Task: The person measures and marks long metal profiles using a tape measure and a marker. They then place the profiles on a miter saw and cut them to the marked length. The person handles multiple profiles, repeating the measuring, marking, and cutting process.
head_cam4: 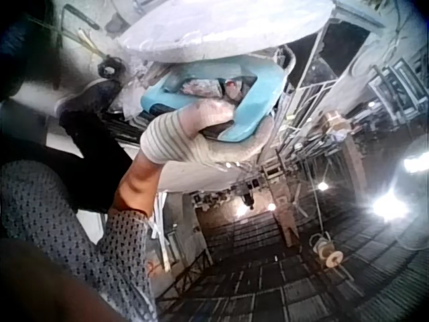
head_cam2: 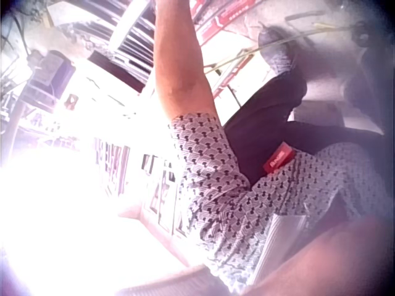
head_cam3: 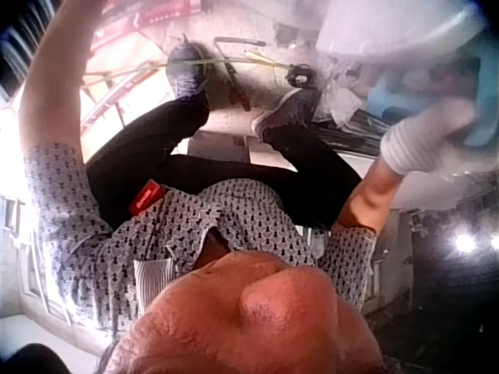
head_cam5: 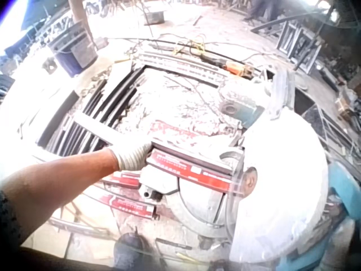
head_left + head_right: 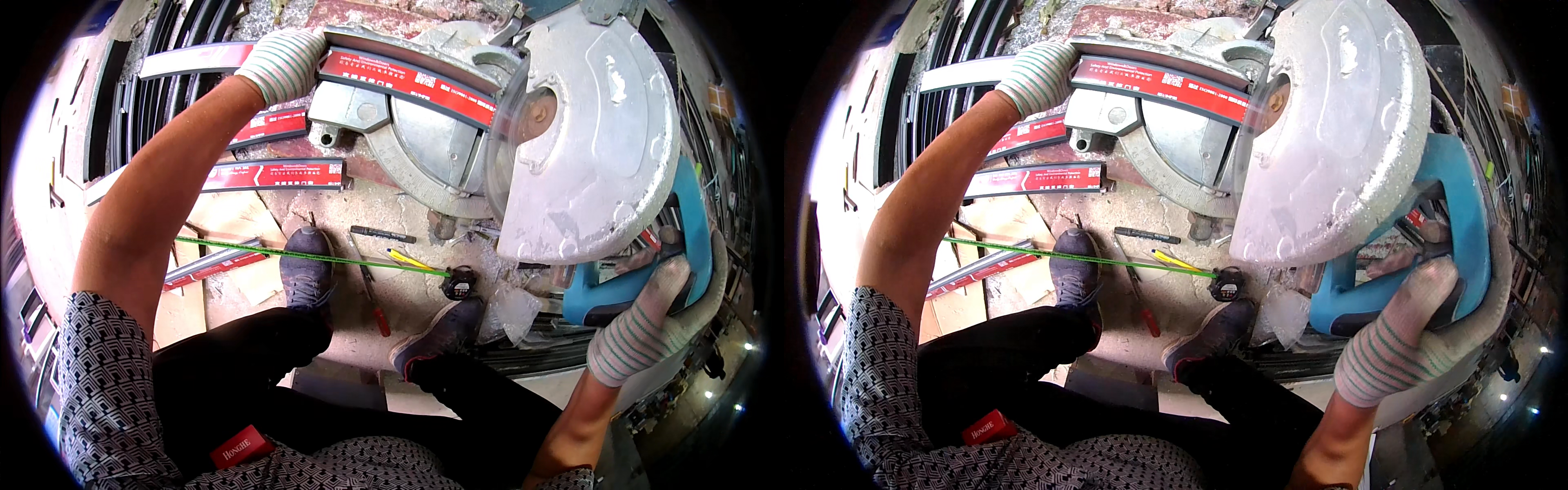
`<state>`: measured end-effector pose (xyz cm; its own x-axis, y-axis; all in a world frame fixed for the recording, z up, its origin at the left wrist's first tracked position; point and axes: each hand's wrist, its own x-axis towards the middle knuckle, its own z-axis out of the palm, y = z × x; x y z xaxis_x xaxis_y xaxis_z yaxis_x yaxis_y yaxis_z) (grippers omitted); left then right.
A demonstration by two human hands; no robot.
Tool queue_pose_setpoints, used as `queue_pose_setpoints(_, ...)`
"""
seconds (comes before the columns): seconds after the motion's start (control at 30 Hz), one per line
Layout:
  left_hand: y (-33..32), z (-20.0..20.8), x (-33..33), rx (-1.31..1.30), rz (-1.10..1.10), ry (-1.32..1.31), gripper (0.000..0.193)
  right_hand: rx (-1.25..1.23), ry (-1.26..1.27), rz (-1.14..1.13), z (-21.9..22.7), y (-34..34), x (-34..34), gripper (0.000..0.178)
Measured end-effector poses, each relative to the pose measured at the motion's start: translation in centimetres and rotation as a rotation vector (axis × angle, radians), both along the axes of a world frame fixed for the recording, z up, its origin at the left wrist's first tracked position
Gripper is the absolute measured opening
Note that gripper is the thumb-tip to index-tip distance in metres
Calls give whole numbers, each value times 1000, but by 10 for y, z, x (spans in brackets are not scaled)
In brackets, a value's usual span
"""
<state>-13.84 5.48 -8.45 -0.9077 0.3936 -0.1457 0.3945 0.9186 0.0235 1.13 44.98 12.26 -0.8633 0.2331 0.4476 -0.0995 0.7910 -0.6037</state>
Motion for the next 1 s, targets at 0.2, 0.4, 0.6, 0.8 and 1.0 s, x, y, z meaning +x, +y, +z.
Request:
queue_pose_setpoints(0.2, 3, 0, 1, 25, 21, 8, 13, -64, -29, 42, 1, 1, 1, 58)
queue_pose_setpoints(0.4, 3, 6, 1, -29, 38, -33, 12, -90, -57, -5, -1, 5, 6, 62)
queue_pose_setpoints(0.6, 4, 8, 1, 3, 31, -34, 12, -110, -24, -4, -3, 1, 3, 58)
queue_pose_setpoints(0.8, 17, 21, 2, -6, 145, -162, 23, -351, -41, 38, 2, -14, 2, 53)
queue_pose_setpoints(1.0, 6, 11, 0, 23, 126, -69, 18, -103, -6, 151, -1, 11, -6, 48)
